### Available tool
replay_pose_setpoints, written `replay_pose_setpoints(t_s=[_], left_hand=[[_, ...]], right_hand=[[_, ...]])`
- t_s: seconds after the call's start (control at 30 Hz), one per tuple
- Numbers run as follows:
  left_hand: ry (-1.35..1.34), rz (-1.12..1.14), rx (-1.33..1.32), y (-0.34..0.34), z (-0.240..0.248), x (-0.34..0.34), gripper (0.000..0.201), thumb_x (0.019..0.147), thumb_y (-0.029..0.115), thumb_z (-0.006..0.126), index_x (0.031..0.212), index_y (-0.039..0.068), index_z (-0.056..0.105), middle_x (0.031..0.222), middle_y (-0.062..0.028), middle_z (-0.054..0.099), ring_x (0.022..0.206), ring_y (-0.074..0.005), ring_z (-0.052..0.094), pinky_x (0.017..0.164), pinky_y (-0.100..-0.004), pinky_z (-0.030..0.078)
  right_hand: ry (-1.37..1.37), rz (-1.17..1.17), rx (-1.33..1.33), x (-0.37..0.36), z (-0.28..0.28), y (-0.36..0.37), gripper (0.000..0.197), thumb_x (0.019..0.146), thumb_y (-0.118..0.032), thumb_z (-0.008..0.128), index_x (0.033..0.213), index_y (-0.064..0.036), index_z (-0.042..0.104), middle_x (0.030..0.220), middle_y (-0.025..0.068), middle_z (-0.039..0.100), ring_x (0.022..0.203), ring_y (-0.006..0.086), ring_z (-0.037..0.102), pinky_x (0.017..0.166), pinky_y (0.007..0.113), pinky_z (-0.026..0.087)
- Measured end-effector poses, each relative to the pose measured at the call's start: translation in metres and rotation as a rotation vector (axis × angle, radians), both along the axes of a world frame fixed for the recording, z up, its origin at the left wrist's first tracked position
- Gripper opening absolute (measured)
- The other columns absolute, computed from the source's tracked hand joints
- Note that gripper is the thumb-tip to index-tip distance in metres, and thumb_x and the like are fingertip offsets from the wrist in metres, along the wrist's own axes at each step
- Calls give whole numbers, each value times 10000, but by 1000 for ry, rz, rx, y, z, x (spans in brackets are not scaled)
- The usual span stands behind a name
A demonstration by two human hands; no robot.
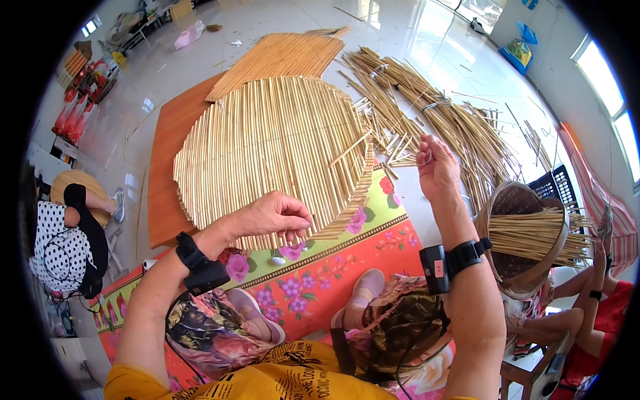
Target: The person threads a white string through individual thin bamboo sticks to assemble a large circular mat and uses scissors to cut the string.
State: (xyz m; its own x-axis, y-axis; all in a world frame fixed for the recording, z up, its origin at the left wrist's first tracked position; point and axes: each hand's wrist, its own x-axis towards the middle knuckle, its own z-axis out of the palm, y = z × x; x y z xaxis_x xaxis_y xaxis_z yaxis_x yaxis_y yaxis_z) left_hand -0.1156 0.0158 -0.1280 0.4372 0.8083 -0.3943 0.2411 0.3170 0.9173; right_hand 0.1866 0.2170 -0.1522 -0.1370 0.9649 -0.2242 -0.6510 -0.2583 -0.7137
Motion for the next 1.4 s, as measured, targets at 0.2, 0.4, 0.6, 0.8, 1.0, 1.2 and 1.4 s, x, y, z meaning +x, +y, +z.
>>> replay_pose_setpoints(t_s=[0.2, 0.4, 0.6, 0.8, 1.0, 1.2, 1.4], left_hand=[[312, -94, 78, -12, -29, -19, 197, 877, 146, 643, 999, -7, 663, 777, -33, 675, 683, -78, 642, 600, -243, 521], [501, 62, 265, -13, -47, -37, 198, 840, 138, 628, 983, 5, 666, 798, -92, 671, 710, -157, 662, 656, -291, 525], [762, 237, 560, 4, -72, -50, 182, 793, 128, 632, 937, 18, 636, 889, -122, 555, 829, -265, 574, 777, -384, 477], [801, 227, 629, 24, -80, -58, 209, 793, 128, 645, 985, 48, 620, 908, -96, 505, 806, -258, 560, 752, -376, 475], [810, 131, 642, 30, -92, -58, 133, 832, 165, 620, 826, 33, 607, 903, -85, 513, 811, -248, 580, 705, -382, 477], [348, 10, 194, 31, -69, -66, 167, 918, 158, 517, 925, 2, 576, 746, -69, 634, 614, -136, 627, 578, -278, 516], [280, -13, 128, 12, -33, -61, 136, 940, 132, 552, 999, 14, 587, 756, -5, 582, 646, -75, 582, 584, -227, 508]], right_hand=[[-201, -223, 38, 83, -41, 27, 107, 876, -45, 646, 970, 6, 632, 916, 96, 654, 750, 130, 618, 586, 204, 517], [-946, -294, -166, 153, -59, 24, 141, 809, -89, 717, 903, 4, 667, 768, 54, 644, 770, 132, 615, 682, 221, 482], [-1255, -214, 308, 113, -23, 12, 256, 794, -184, 707, 980, -7, 707, 869, 79, 695, 789, 143, 617, 747, 287, 479], [-1029, 112, 398, 14, 48, -34, 206, 814, -138, 707, 966, 2, 697, 931, 60, 702, 836, 98, 624, 762, 235, 481], [-989, 281, 655, -42, 78, -70, 134, 834, -88, 685, 918, 16, 677, 929, 45, 695, 829, 67, 610, 755, 216, 482], [-921, 465, 583, -57, 76, -80, 96, 846, -90, 665, 871, 3, 673, 839, 15, 668, 755, 50, 569, 718, 215, 463], [-1001, 568, 651, -67, 65, -78, 134, 836, -138, 660, 865, -8, 678, 730, -7, 621, 668, 51, 519, 619, 229, 432]])
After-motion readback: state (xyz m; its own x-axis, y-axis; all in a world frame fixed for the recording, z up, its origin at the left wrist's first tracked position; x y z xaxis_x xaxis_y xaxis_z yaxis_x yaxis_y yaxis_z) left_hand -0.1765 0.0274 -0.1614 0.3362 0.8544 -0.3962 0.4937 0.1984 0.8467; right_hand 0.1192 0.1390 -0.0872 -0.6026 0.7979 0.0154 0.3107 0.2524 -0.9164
